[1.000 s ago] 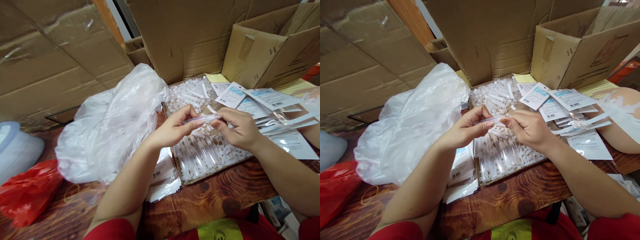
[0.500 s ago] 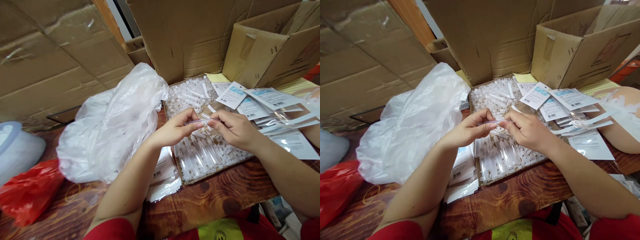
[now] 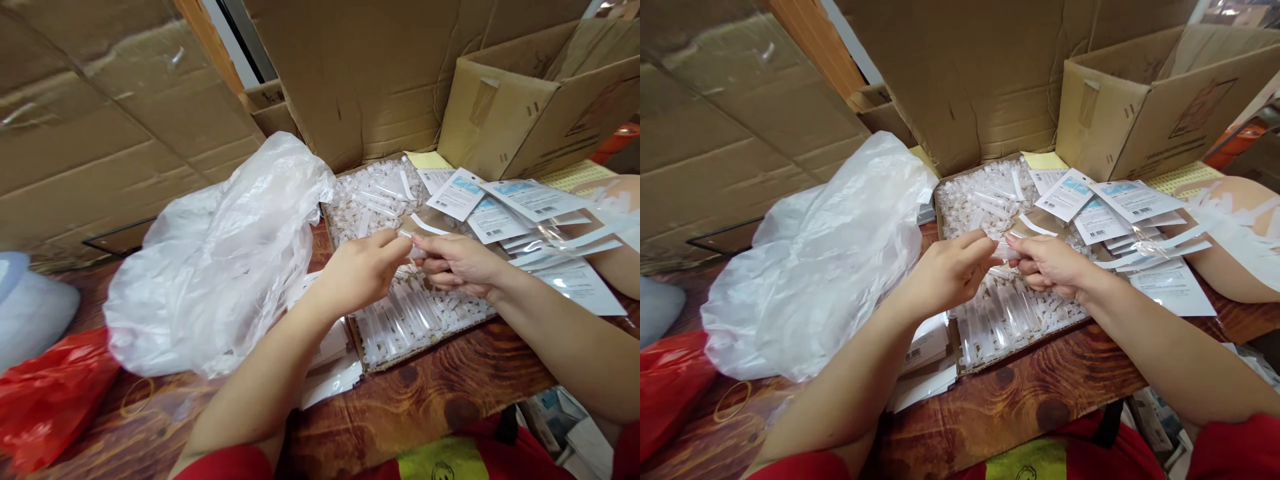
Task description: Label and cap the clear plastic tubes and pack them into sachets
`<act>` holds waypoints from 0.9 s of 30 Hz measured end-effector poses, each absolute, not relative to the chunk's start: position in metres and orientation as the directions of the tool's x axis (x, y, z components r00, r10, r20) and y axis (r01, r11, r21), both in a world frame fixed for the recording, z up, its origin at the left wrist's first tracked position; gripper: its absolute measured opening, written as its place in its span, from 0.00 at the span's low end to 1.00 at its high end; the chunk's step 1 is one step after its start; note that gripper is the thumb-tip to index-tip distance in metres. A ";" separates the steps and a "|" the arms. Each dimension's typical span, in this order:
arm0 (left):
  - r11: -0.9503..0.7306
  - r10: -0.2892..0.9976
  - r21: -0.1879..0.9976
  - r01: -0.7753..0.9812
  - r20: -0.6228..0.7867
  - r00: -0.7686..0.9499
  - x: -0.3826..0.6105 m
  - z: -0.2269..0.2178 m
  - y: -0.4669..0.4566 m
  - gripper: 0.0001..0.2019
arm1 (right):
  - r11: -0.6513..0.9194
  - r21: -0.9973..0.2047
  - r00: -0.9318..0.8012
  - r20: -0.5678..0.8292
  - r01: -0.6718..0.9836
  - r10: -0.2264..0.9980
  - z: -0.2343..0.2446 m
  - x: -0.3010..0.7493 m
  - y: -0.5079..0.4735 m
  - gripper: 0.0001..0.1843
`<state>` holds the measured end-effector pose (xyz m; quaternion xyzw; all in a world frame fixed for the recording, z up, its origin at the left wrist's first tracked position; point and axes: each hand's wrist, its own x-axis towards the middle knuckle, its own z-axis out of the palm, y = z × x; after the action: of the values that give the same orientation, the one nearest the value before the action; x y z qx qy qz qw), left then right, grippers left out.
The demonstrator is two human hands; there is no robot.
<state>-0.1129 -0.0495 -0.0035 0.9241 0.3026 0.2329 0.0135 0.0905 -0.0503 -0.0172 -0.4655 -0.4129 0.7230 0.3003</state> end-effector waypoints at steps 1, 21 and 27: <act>-0.829 0.535 0.101 0.550 0.431 0.727 -0.113 -0.002 -0.052 0.06 | -0.534 -0.844 -0.412 -0.467 -0.057 0.782 -0.016 0.092 -0.050 0.22; -0.203 0.935 0.881 -0.427 0.044 -0.353 -0.154 0.010 0.014 0.34 | 0.237 -0.750 -0.179 0.160 0.618 0.971 0.007 0.041 0.031 0.22; -0.256 0.899 0.923 -0.289 0.117 -0.423 -0.120 -0.004 0.001 0.31 | 0.096 -0.994 -0.521 0.058 0.046 0.852 0.013 0.016 -0.029 0.17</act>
<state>-0.1201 0.0011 -0.0035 0.3410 0.4471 0.7152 0.4152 0.0163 -0.0290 0.0126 -0.3436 -0.6532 0.5777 0.3487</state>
